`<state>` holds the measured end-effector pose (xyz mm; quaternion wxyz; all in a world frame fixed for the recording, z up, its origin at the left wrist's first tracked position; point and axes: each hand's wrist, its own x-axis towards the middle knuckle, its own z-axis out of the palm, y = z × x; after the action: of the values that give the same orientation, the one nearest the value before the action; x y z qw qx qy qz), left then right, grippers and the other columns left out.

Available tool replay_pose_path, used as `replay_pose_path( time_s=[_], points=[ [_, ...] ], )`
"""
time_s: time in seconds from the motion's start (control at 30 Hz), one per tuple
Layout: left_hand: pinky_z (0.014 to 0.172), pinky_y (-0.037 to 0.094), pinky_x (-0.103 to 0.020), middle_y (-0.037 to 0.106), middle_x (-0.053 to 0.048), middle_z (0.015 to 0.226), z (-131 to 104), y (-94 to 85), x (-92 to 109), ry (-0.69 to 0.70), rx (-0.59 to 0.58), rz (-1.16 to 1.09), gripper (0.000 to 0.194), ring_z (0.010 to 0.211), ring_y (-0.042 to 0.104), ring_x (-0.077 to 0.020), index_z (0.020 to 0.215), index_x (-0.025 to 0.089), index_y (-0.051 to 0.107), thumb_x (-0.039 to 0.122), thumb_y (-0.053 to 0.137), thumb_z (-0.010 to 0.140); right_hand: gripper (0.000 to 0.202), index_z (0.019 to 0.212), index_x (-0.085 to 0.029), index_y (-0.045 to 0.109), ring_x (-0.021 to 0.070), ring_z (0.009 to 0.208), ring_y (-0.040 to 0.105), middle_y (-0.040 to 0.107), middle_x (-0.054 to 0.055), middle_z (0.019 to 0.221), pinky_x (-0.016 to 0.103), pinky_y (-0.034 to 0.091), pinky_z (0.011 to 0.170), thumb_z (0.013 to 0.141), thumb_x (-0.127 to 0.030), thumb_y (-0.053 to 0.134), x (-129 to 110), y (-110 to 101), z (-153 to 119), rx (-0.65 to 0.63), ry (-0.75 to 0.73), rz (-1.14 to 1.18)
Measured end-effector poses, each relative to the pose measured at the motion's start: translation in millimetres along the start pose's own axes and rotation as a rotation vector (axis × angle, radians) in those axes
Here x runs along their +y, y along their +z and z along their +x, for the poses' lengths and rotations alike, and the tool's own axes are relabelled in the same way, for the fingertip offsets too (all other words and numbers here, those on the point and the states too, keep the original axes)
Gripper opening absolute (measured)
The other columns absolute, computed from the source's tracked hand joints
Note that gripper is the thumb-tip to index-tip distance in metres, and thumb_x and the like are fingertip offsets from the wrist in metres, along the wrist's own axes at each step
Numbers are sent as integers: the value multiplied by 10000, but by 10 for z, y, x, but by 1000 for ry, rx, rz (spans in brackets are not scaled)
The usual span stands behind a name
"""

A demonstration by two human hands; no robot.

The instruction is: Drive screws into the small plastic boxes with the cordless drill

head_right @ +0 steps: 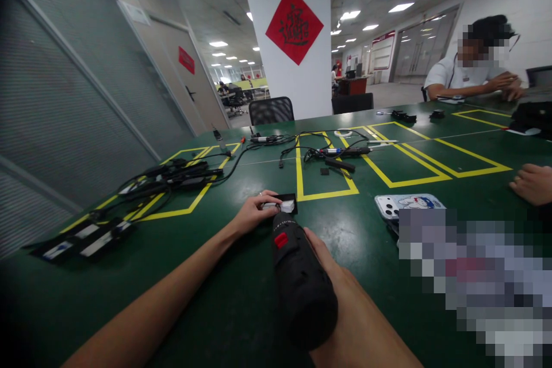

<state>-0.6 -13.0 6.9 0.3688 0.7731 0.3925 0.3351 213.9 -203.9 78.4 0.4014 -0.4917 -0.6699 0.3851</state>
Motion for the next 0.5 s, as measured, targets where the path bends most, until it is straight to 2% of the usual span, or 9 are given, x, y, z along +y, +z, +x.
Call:
replay_pose_path(
  time_s=[0.07,0.17,0.4,0.5],
  points=[
    [896,410,-327,523,-78,1120,1,-1,-1,4,-8,-3,286,1019,515,-205,958,183,674,343,625,726,410,1279,-264,389,194,1251,403,467,43,1328,432,287,1057,877,-192,421,60,61,49,37,-2,18],
    [914,405,-344,529,-78,1114,3,2,-5,9,0,12,278,1036,508,-214,953,185,676,334,624,723,388,1241,-275,430,190,1233,432,503,33,1302,416,299,1051,866,-176,411,103,100,105,54,9,46],
    [914,405,-349,526,-82,1121,2,5,1,5,0,9,284,1038,506,-218,958,184,674,335,628,722,470,1282,-303,406,220,1217,447,520,37,1294,423,368,1002,834,-169,457,57,-80,6,-2,14,49],
    [906,402,-333,525,-78,1118,1,2,-11,16,-8,-11,277,1038,508,-210,962,189,672,334,627,731,495,1292,-310,402,231,1206,460,509,42,1307,425,369,999,821,-180,481,102,-62,15,-4,14,47]
  ],
)
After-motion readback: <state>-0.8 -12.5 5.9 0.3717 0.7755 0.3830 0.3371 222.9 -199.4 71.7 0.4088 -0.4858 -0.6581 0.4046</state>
